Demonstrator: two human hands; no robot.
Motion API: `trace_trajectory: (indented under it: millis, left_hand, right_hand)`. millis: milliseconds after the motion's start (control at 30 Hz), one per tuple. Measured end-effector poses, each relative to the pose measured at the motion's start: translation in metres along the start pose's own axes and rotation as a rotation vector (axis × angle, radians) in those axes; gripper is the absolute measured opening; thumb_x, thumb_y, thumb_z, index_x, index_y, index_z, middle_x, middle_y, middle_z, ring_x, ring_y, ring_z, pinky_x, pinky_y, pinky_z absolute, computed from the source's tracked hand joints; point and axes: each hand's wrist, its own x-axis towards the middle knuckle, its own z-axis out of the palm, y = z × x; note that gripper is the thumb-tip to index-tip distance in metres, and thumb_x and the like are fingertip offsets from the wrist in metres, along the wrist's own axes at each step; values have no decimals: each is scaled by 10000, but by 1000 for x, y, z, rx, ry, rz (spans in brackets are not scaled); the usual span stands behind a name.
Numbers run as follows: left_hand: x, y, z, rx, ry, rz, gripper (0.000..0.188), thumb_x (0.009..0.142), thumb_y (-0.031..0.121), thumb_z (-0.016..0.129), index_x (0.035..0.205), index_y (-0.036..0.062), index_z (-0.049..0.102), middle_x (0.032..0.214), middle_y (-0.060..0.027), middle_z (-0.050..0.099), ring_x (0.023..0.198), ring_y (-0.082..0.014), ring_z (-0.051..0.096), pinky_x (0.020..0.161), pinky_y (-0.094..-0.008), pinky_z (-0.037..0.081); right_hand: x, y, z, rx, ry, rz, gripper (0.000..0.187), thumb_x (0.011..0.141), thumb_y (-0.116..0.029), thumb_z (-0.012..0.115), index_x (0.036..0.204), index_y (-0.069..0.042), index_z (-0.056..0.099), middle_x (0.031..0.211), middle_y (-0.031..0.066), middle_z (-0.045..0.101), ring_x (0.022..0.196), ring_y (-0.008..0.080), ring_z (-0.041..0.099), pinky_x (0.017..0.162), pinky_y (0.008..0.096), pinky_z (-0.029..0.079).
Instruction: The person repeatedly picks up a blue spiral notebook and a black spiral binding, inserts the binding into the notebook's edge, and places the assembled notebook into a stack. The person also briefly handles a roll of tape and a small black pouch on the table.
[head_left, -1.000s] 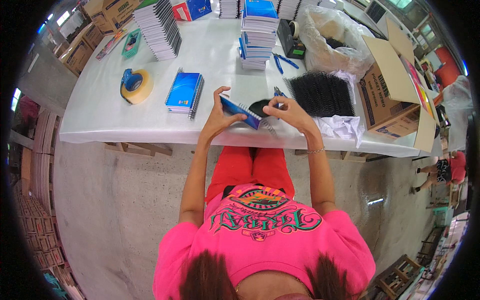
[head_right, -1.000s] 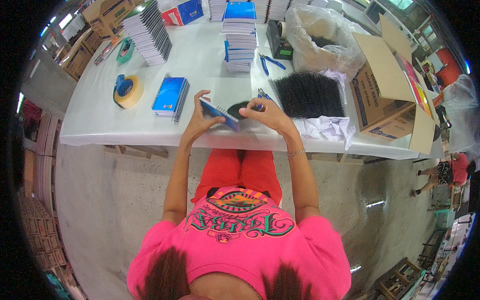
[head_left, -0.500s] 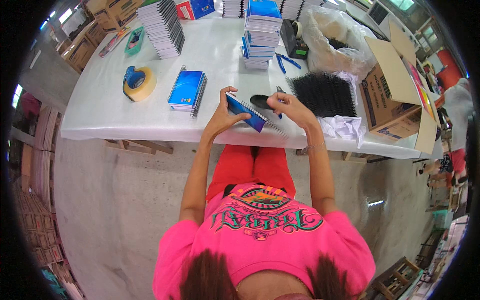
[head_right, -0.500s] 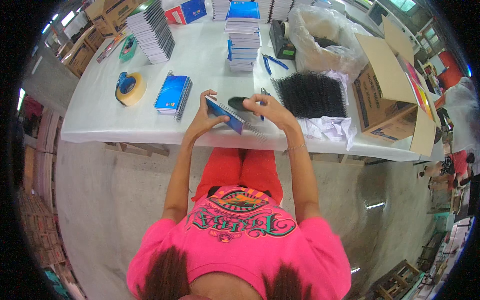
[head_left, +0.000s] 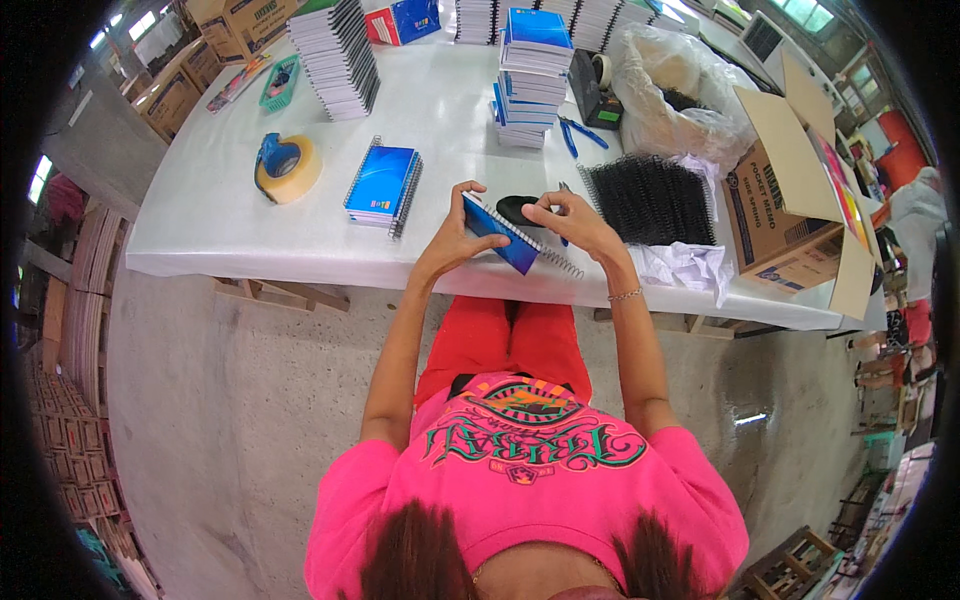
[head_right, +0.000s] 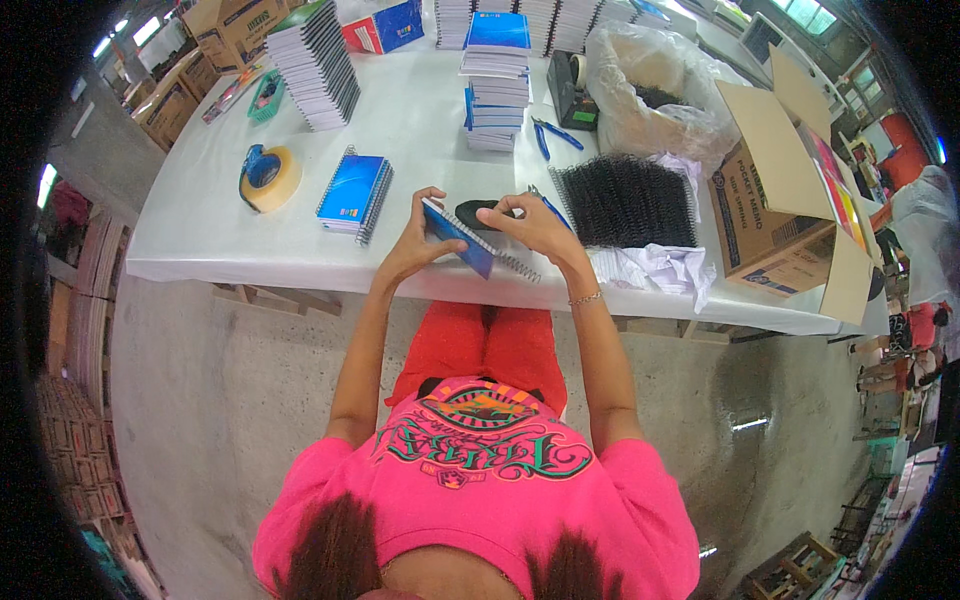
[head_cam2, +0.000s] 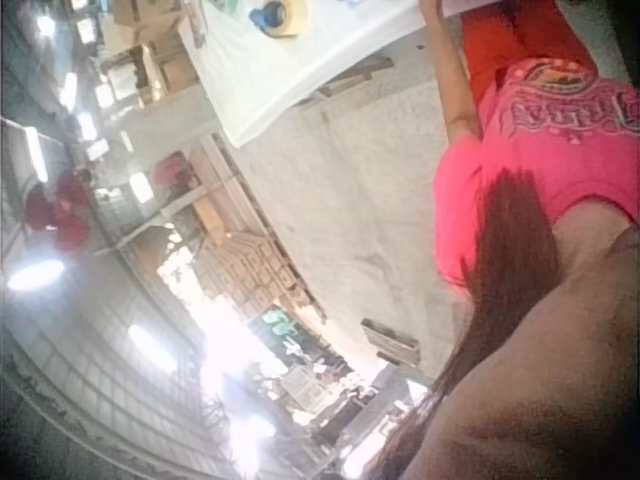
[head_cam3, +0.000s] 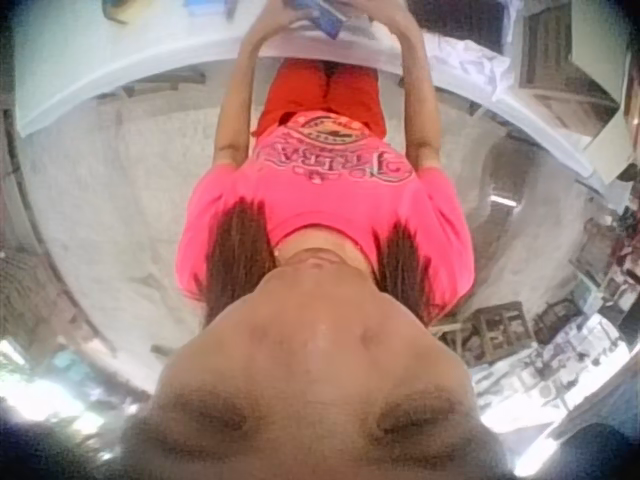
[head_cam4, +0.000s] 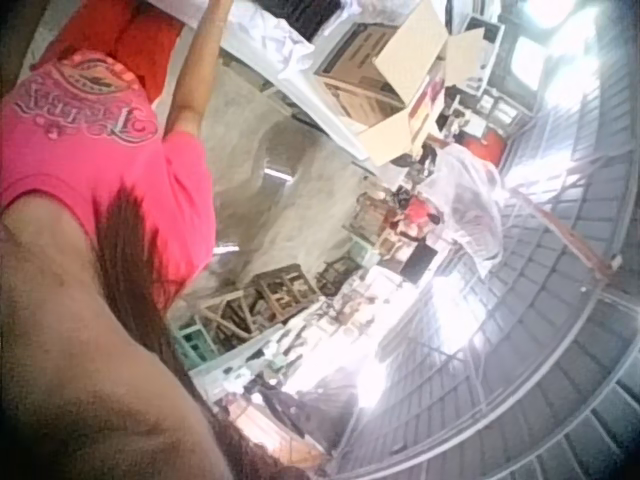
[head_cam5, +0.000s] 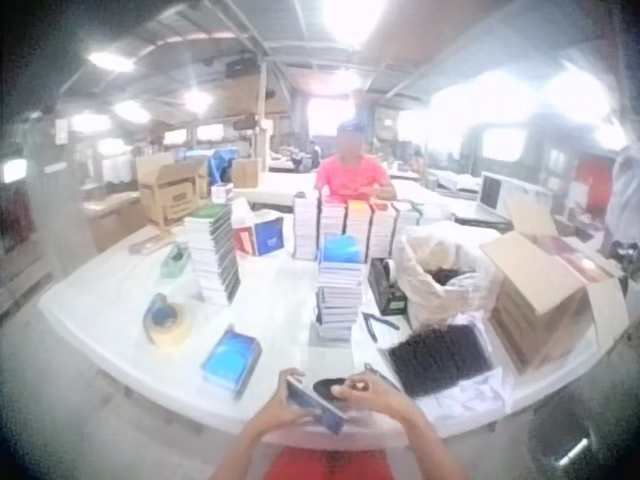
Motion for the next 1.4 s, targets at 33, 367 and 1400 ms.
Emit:
trace_trajectory:
  millis: [33, 367, 1400]
  left_hand:
    - [-1, 3, 0, -16, -10, -21, 968, 640, 317, 919, 1347, 152, 280, 1082, -126, 490, 964, -210, 540, 905, -353, 437]
    - [1, -8, -7, -9, -24, 45, 705, 799, 349, 799, 1306, 145, 355, 913, -32, 486, 873, -141, 485, 830, -290, 407]
    - [-12, -14, 21, 13, 438, 150, 424, 998, 206, 526, 1354, 59, 348, 1193, -96, 470, 1089, -191, 461, 1002, -312, 355]
  right_hand:
    - [2, 0, 1, -26, 33, -2, 377, 879, -458, 698, 825, -87, 650, 769, -29, 556, 659, 64, 455, 571, 238, 350]
    - [13, 21, -1, 540, -42, 88, 382, 909, -468, 654, 891, -87, 659, 806, 2, 581, 680, 83, 512, 617, 218, 414]
    - [27, 59, 6, -667, 602, -70, 612, 816, -400, 739, 1285, -57, 548, 1257, 264, 510, 1153, 406, 465, 968, 510, 363]
